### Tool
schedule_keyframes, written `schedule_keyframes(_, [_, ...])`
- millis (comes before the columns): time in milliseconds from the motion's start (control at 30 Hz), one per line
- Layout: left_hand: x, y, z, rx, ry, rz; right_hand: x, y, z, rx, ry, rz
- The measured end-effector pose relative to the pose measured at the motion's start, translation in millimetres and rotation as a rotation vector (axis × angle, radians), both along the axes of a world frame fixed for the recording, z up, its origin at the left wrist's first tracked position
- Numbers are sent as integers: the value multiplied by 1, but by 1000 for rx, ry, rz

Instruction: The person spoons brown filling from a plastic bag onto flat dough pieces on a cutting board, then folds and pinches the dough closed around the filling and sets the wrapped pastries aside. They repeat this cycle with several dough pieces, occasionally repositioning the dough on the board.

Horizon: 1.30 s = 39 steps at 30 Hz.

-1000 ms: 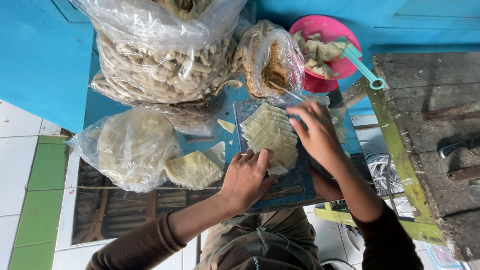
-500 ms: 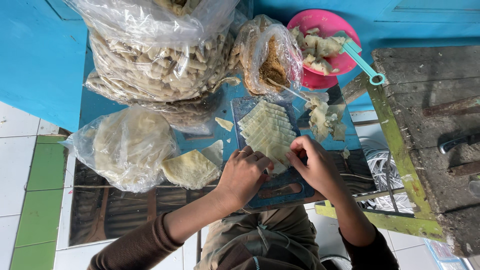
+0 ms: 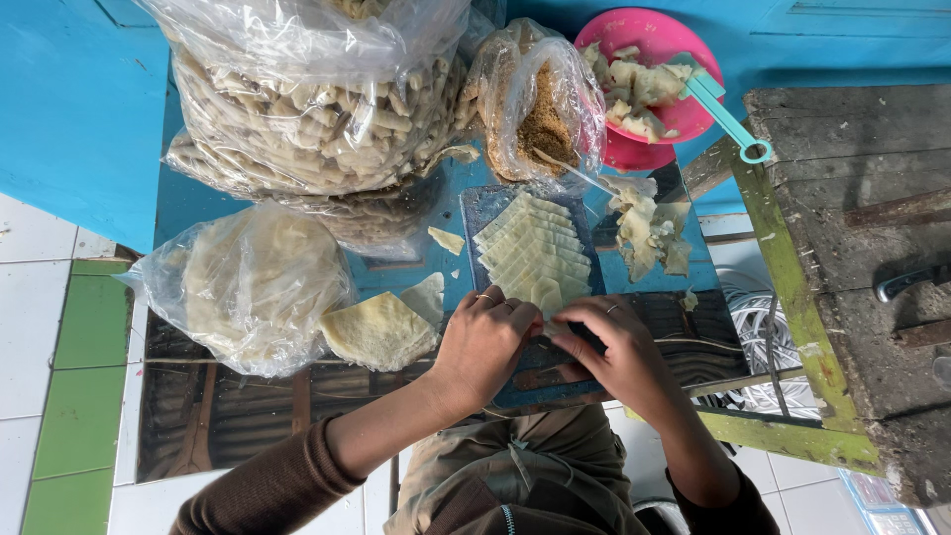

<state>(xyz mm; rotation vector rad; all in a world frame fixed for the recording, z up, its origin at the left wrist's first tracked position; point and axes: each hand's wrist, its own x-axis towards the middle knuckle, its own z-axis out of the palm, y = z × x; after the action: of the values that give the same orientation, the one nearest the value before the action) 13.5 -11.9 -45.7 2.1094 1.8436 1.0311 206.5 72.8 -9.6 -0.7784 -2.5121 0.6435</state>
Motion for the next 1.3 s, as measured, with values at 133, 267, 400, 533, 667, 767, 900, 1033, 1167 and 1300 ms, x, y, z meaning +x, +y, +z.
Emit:
schedule_keyframes(133, [2,3,-8,7,-78,30,-3,-4,-10,96,12,-9])
schedule_keyframes(267, [4,7,-15,21,-107,37,-9,5,-20,97,12,-9])
schedule_keyframes(400, [0,11,-15,74,-49,23,-18,16,-22,83,-34,-33])
schedule_keyframes(533, [-5,10,-11,86,-48,-7,-17,22,-16,72,15,-24])
schedule_keyframes(667, [-7,6,-8,152,100,-15,-9,23,-14,146,39,36])
schedule_keyframes(767, [-6,7,-9,161,237,-13,-2,22,-16,237,46,92])
schedule_keyframes(900, [-4,8,-9,156,168,5,0,23,-23,317,20,87])
schedule_keyframes(1033, [-5,14,-5,72,-72,106,-4,38,-25,175,-26,38])
schedule_keyframes(1167, [-9,15,-1,41,-195,106,-7,46,-23,14,-44,36])
schedule_keyframes(1300, [-8,13,-1,143,5,48,-5,37,-23,73,18,95])
